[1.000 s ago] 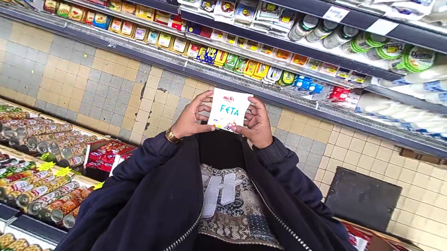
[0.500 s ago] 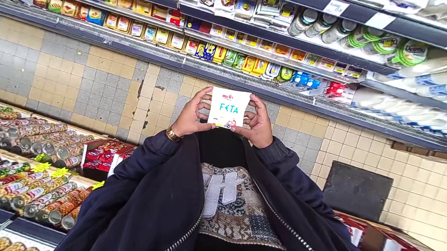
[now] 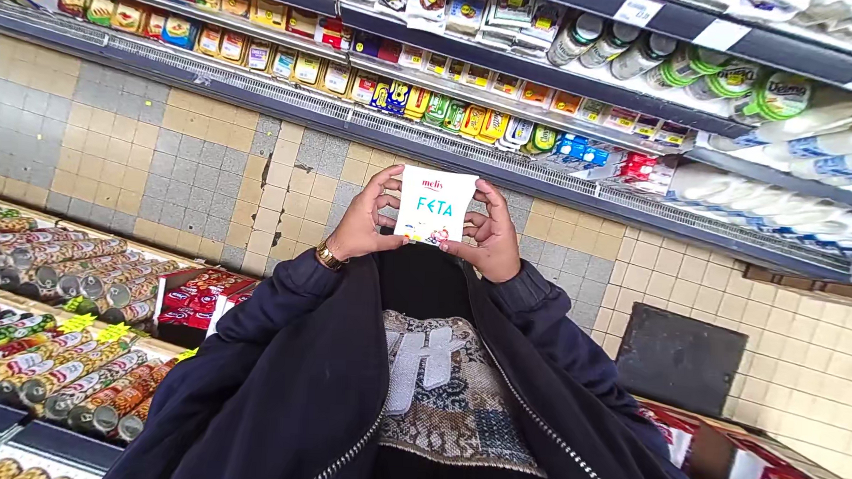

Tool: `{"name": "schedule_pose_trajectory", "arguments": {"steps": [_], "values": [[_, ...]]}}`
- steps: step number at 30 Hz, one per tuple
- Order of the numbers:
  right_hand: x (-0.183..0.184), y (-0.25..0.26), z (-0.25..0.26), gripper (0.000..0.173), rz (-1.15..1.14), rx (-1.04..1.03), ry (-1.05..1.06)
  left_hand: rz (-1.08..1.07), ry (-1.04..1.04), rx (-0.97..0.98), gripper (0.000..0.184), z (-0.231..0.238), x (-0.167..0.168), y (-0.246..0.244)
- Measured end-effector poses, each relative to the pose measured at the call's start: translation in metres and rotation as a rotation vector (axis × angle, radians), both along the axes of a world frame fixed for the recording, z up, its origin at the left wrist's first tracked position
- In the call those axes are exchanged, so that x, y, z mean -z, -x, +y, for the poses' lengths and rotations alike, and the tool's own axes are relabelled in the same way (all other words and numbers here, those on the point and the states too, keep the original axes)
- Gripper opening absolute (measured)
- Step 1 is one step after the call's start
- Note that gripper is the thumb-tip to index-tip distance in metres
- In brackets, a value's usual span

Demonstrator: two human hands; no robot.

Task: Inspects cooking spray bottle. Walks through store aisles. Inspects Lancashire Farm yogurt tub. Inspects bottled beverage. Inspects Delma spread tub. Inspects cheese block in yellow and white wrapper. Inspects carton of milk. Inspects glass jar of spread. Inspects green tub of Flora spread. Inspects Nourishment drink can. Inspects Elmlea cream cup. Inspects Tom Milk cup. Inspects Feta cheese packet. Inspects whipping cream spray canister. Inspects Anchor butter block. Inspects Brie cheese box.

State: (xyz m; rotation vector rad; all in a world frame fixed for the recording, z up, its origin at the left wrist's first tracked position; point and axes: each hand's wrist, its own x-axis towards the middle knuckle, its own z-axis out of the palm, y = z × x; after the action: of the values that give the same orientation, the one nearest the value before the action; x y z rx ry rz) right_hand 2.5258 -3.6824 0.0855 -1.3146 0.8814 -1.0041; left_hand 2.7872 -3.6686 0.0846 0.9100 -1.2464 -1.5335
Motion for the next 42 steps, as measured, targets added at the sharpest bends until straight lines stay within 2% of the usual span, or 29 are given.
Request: {"name": "schedule_pose_trajectory", "arguments": {"steps": [21,35,42], "values": [[-0.005,-0.004,-0.011,0.108,-0.004,-0.017,0.005,0.025,0.006,0.016,0.11,-0.015,0.002,-0.005],[-0.011,-0.011,-0.051,0.109,0.003,-0.07,-0.014,0.027,-0.011,-0.017,0.111,-0.044,-0.005,-0.012],[-0.01,-0.001,-0.088,0.111,-0.011,-0.113,-0.027,0.027,-0.003,-0.037,0.11,-0.073,-0.003,-0.001]]}}
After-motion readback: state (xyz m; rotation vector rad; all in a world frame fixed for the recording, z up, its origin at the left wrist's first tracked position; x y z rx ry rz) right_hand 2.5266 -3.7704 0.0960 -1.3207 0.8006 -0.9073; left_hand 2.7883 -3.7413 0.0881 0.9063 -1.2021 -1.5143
